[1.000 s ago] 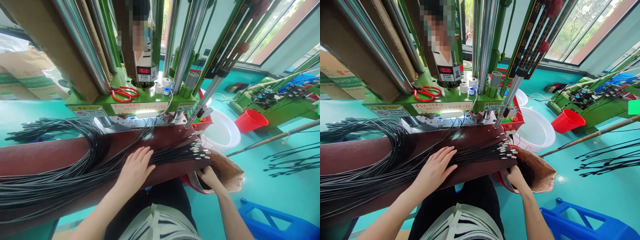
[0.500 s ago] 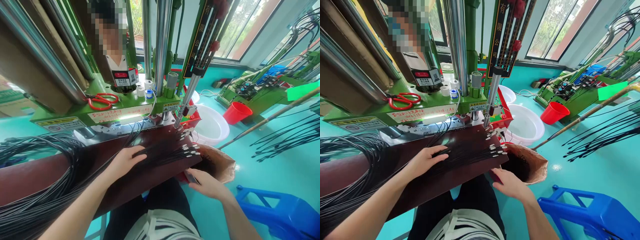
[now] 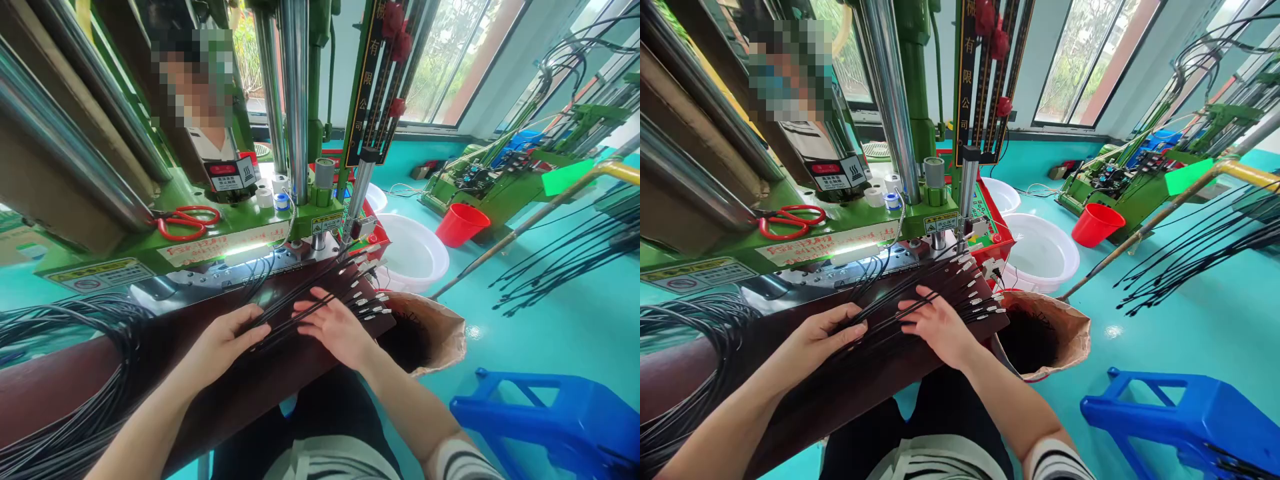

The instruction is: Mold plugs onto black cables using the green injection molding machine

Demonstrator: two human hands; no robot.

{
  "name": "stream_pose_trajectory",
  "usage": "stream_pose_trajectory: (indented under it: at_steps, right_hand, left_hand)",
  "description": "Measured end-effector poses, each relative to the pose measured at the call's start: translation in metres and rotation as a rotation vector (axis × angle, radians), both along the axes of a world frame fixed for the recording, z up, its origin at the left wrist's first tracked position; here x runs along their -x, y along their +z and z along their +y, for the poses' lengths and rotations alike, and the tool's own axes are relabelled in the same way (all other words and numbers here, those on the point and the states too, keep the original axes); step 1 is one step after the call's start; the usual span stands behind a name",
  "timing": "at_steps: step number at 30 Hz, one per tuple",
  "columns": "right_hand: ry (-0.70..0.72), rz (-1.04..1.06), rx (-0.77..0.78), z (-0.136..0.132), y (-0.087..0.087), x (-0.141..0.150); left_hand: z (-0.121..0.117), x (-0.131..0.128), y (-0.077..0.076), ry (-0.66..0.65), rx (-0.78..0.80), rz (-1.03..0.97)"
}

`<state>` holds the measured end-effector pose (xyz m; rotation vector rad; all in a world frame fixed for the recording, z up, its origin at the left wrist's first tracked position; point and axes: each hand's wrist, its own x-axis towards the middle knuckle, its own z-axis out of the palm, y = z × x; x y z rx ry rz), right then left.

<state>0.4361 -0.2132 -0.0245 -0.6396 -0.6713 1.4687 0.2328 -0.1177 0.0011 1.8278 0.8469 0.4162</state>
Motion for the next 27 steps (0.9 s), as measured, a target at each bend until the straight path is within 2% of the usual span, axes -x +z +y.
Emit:
stream_pose_trajectory:
  at_steps: [2,4,8,11,15,27]
  right_hand:
    - [-0.167,0.133,0.037,0.019,0.008,0.001]
    - [-0.278,0.163,0.063,0.03,0.017,-0.001]
    - [-0.344,0.028,0.057,0.035,0.028,-0.007]
    - [-0.403,-0.067,0.067,0.033,0.027,-0.009]
    - [-0.485,-0.067,0.077,0.034,0.02,-0.014]
    - [-0.58,0.095,0.161,0.038,0.01,-0.033]
  left_hand:
    - [0.001,-0.002,-0.003,-0.023,0.018,0.019]
    - [0.002,-0.005,-0.004,-0.025,0.045,0.032]
    - [0.004,-0.024,0.004,-0.022,0.054,-0.012]
    - [0.006,-0.042,0.011,-0.054,0.047,-0.051]
    - [0.007,-0.058,0.016,-0.05,0.085,-0.094]
    - [0.005,-0.059,0.015,-0.079,0.153,-0.023]
